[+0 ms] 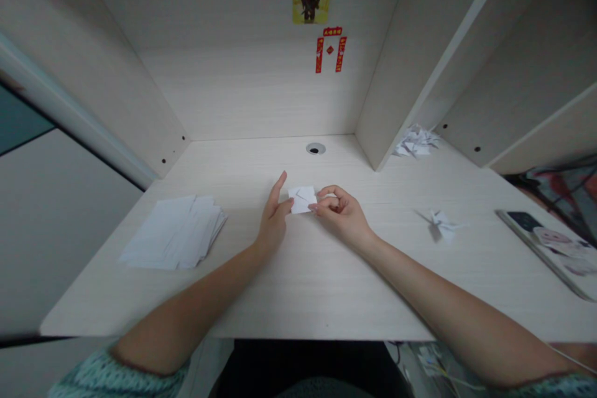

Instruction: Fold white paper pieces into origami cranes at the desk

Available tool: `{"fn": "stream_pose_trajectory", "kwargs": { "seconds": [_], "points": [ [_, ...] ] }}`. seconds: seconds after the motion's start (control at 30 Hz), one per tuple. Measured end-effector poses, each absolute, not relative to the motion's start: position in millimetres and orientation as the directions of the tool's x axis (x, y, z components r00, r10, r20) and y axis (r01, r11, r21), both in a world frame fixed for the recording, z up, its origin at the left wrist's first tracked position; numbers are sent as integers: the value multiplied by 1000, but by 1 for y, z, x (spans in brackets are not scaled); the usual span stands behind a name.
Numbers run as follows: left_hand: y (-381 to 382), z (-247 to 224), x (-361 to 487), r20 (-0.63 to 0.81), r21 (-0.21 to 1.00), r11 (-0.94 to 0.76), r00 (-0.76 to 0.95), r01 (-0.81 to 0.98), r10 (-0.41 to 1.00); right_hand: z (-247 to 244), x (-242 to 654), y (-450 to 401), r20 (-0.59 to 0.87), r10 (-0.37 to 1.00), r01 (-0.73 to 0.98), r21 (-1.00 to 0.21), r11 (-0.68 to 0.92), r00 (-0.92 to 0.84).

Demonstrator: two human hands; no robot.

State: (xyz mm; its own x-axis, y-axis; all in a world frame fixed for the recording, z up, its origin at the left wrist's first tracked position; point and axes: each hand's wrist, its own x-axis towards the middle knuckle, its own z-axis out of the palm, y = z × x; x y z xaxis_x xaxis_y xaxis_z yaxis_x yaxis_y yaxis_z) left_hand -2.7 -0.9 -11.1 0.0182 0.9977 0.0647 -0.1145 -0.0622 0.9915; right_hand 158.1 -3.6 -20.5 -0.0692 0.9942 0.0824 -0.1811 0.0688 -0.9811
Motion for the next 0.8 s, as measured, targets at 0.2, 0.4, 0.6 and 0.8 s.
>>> {"fn": "stream_pose_trajectory", "kwargs": {
  "seconds": [0.2, 0.4, 0.6, 0.8],
  "points": [
    [3, -9, -2, 46, 995, -38, 74, -97, 996, -24, 161, 0, 61, 998, -102, -993, 63, 31],
    [8, -13, -5, 148, 979, -155, 55, 132, 987, -26, 162, 0, 220, 965, 126, -971, 203, 143],
    [0, -14, -3, 113, 975, -148, 200, 169, 973, -20, 168, -3, 535, 831, 403, -801, 442, 153],
    [-8, -6, -1, 187, 952, -231, 217, 199, 958, -19, 172, -5, 690, 723, 527, -625, 577, 27]
  ]
}}
